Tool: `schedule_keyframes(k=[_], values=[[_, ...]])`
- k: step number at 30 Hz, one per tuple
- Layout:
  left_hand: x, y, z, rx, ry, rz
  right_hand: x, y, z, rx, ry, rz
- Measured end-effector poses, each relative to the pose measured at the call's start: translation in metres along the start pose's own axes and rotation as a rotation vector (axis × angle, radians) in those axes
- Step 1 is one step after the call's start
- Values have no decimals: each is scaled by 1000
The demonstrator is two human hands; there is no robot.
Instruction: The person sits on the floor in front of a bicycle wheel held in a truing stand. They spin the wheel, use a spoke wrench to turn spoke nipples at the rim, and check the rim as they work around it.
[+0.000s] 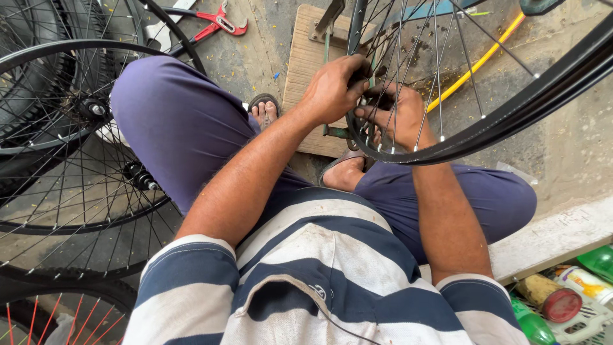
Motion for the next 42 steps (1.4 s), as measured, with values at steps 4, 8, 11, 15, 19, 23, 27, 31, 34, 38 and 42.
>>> schedule_keyframes(k=[4, 8, 11, 15, 19, 23, 27, 31, 34, 38, 42], values=[[-9, -6, 2, -88, 88, 48, 7, -2, 1, -11, -45, 105], [-15, -11, 5, -180, 116, 60, 15, -7, 6, -19, 4, -86], [-17, -19, 10, -313, 71, 63, 31, -9, 12, -8, -45, -447], [-23, -28, 13, -340, 38, -92, 41, -9, 10, -9, 4, -385], [-24, -29, 15, -146, 87, -277, 38, -14, -3, -142, 69, -479], [-17, -31, 14, -75, 160, -385, 23, -8, -9, -173, 220, -312], [31, -15, 8, 30, -55, -366, 37, -1, -9, -117, -34, -24], [106, -1, 23, 133, -133, -76, 12, 19, -8, 137, 199, 80], [179, -2, 45, -4, -336, 102, 21, 26, -8, 227, 126, 96], [217, -16, 68, -9, -520, -180, 28, 36, -1, 347, 177, 95], [172, -31, 79, -133, -537, -317, 43, 38, 1, 339, 58, 6]])
Point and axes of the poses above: each hand's wrist, its own z-axis away from the middle knuckle, its own y-axis out of the back of the hand, x = y × z, the point moved 8 cm from there along -z, towards the middle knuckle, and after that the axes turned 13 degrees about z, right-handed, at the moved point
